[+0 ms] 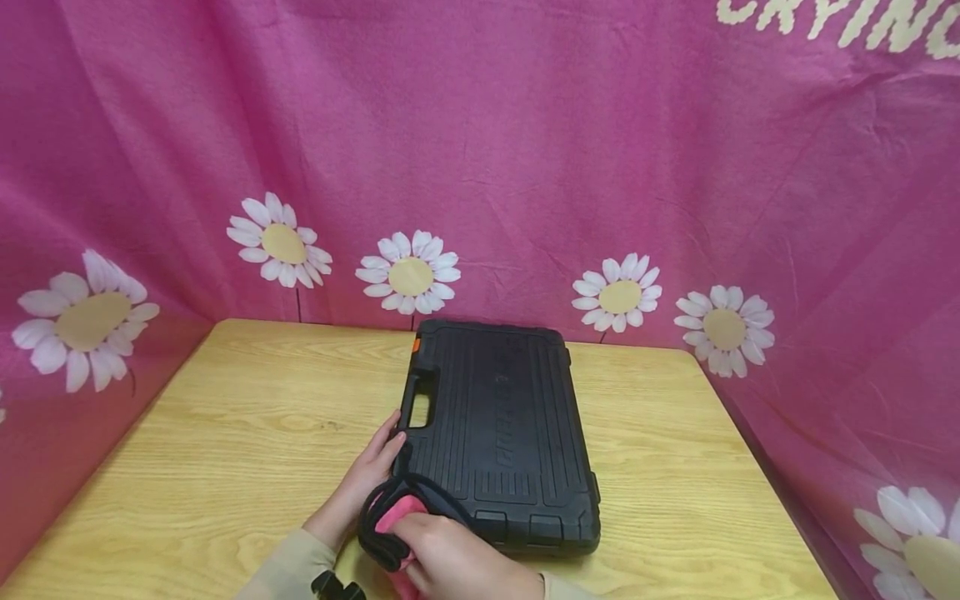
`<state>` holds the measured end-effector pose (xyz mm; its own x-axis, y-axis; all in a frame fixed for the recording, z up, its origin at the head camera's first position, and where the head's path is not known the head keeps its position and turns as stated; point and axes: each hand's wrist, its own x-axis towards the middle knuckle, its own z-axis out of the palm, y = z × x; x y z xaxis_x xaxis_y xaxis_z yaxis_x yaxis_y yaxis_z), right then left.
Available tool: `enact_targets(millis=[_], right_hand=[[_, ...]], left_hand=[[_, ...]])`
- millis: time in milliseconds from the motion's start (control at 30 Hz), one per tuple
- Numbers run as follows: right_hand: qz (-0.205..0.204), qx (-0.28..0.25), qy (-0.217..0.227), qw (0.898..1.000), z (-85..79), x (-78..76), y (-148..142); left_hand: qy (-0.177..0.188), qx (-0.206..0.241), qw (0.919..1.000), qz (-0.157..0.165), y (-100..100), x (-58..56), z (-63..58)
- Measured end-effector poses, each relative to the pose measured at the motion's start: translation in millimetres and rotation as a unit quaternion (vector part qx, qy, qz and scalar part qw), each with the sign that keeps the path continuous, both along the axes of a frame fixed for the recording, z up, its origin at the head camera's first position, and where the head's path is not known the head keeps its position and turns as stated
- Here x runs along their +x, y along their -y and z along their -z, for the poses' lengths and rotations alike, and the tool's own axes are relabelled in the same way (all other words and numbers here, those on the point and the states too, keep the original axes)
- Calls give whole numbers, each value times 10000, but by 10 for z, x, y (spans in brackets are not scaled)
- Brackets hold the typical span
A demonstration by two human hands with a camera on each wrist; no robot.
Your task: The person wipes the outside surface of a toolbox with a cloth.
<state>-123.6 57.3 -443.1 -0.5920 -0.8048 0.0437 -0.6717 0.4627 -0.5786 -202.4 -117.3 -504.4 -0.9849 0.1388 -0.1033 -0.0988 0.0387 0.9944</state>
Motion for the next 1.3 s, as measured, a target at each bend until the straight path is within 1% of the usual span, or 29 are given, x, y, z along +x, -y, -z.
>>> enact_targets(millis=[100,133,233,267,300,367,400,467,533,700,833,967,1100,1200,1300], right_hand=[[-77,26,-53,10000,3,-2,36],[-87,32,-154,9998,4,1,42],[-36,74,-144,9999,-11,11,31],[2,105,-27,9999,-22,13,22],[42,155,52,9999,-32,17,11],[86,302,10,9995,-55,24,-18],[92,358,-42,9993,-62,28,-35],[92,425,-308,9986,-63,37,-75],[88,421,-703,9966,-53,53,-124],[120,324,-1011,9943,-21,92,-283],[202,256,-917,9953,-3,111,-412],[330,180,-753,9964,8,134,-540],[411,-47,-940,9947,52,162,-679],[471,-158,-935,9944,86,175,-799],[618,-14,-564,9965,78,179,-911]], left_hand=[[-199,-162,9996,-82,3,-39,9],[-255,-222,9994,-98,4,-47,11],[-163,-374,9991,-127,16,-45,13],[-129,-415,9990,-118,22,-40,17],[-108,-419,9990,-91,27,-34,18],[-44,-360,9993,-8,31,-23,20],[-37,-305,9995,36,34,-19,22],[-34,-201,9997,104,37,-15,23],[-64,-121,9998,142,41,-10,19],[-156,-168,9996,132,55,-1,7],[-32,-172,9998,115,67,-3,15],[30,-280,9996,100,73,-4,17],[48,-290,9995,140,75,-9,15],[70,-329,9993,163,80,-16,17],[102,-386,9990,183,83,-22,13]])
